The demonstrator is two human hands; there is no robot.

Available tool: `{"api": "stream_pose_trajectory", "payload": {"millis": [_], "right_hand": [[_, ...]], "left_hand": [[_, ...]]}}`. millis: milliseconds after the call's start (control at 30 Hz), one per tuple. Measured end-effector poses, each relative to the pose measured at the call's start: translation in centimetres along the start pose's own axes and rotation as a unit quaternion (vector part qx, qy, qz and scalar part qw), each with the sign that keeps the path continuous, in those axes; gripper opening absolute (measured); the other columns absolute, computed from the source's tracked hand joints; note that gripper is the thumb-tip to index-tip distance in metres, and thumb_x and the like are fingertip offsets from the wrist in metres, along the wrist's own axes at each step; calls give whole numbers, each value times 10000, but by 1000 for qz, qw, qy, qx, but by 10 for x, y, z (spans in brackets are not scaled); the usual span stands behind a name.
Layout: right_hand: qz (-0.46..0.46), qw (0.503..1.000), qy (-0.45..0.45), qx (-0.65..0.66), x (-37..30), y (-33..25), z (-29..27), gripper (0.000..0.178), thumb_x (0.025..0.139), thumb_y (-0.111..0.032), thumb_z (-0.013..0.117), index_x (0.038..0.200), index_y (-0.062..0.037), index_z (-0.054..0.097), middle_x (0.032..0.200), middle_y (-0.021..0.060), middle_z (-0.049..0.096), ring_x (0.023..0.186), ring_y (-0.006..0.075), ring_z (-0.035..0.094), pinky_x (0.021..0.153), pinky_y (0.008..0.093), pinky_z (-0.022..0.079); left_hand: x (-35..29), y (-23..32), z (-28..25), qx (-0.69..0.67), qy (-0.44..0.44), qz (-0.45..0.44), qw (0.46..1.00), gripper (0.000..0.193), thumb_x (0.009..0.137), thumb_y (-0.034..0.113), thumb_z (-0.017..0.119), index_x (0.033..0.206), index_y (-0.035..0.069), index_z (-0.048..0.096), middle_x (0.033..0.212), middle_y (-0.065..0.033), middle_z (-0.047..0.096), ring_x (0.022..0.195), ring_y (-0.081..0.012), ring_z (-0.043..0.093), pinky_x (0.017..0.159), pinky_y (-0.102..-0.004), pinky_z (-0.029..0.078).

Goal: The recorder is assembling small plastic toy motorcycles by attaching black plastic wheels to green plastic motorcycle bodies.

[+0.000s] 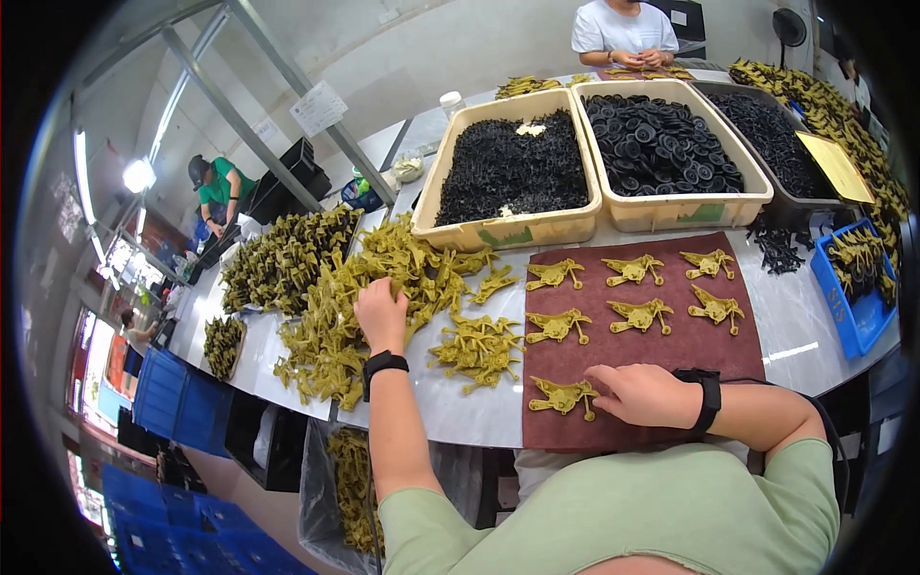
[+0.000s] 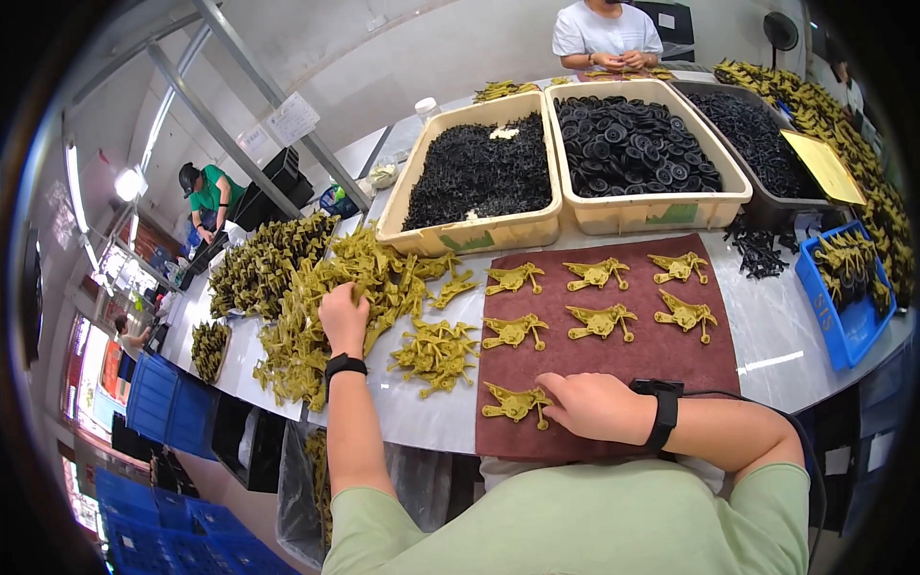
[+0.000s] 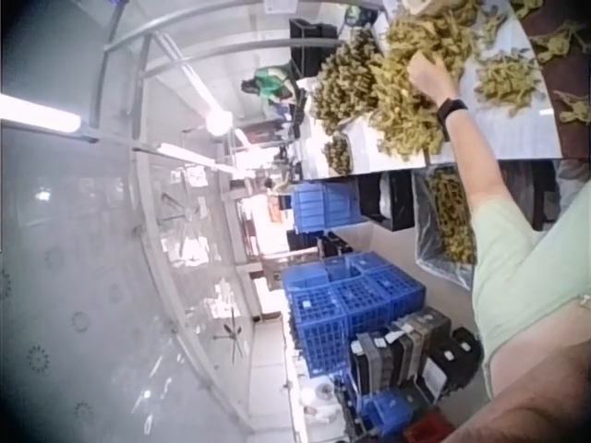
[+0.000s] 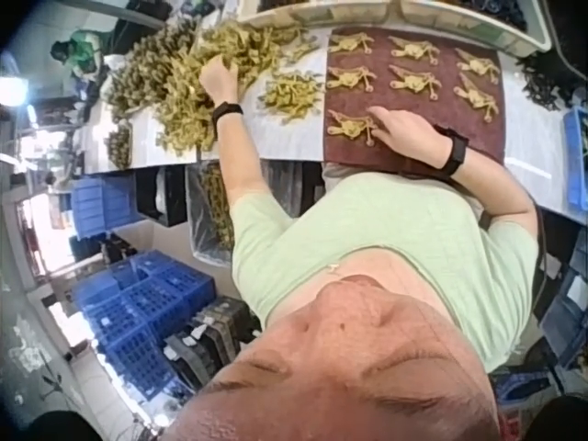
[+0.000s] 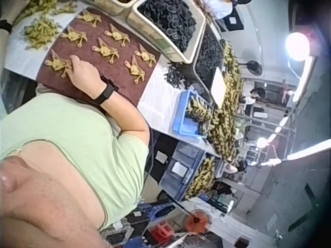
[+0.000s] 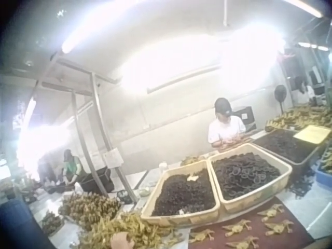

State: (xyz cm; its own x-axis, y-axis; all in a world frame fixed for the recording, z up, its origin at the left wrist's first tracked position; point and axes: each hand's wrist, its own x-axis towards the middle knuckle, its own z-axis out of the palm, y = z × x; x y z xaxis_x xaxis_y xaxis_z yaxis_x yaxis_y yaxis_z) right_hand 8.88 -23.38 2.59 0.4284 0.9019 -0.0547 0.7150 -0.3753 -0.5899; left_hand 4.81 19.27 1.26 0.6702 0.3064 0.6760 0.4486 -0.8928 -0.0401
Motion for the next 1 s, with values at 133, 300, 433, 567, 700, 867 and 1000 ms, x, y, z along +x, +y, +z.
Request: {"api": "stream_pose_trajectory", "payload": {"millis": [133,300,433,567,700,867,1000], "right_hand": [[-16,999,28,19,2,3,-2,307,875,-237,568,1100,-32,522,859,157,663,787,355,635,670,442,508],[-17,999,25,44,11,-2,-5,286,877,-215,563,1099,-36,540,870,166,659,816,348,634,698,427,509],[-60,987,109,99,24,-7,-6,272,874,-131,564,1126,-34,535,905,169,630,907,339,609,768,401,497],[-133,956,230,124,37,-18,-11,303,849,-53,578,1147,-34,525,936,153,610,948,334,584,805,390,485],[-146,967,162,133,31,-13,-11,278,815,-22,613,1089,-21,569,939,133,615,940,320,584,807,372,485],[-49,963,31,263,7,-9,-11,172,830,-54,635,987,4,598,825,92,643,730,180,607,655,301,492],[86,897,-35,432,-6,-7,-18,117,864,-80,622,943,0,592,775,50,623,714,95,573,614,249,468]], "left_hand": [[7,-5,-20,-231,-8,-213,949,307,830,161,655,1094,18,590,852,-108,629,748,-227,593,687,-327,477],[4,-9,-42,-395,100,-224,885,211,903,169,606,1028,3,576,807,-37,601,700,-118,543,636,-269,449],[-15,28,-65,-632,22,-290,719,198,944,237,557,945,40,563,838,-13,598,679,-78,504,600,-218,408],[-47,111,-96,-669,-117,-259,686,194,928,220,585,918,27,585,800,-11,607,667,-68,514,604,-207,414],[-82,169,-119,-654,-179,-269,683,247,921,245,598,903,0,579,771,-18,619,671,-59,537,597,-212,426],[-103,202,-118,-420,-95,-163,888,377,913,358,574,1043,5,558,1011,-159,613,905,-230,593,787,-360,452],[-103,213,-124,-289,39,238,926,619,867,496,542,1253,17,483,1217,-183,479,1138,-334,482,989,-531,323]]}}
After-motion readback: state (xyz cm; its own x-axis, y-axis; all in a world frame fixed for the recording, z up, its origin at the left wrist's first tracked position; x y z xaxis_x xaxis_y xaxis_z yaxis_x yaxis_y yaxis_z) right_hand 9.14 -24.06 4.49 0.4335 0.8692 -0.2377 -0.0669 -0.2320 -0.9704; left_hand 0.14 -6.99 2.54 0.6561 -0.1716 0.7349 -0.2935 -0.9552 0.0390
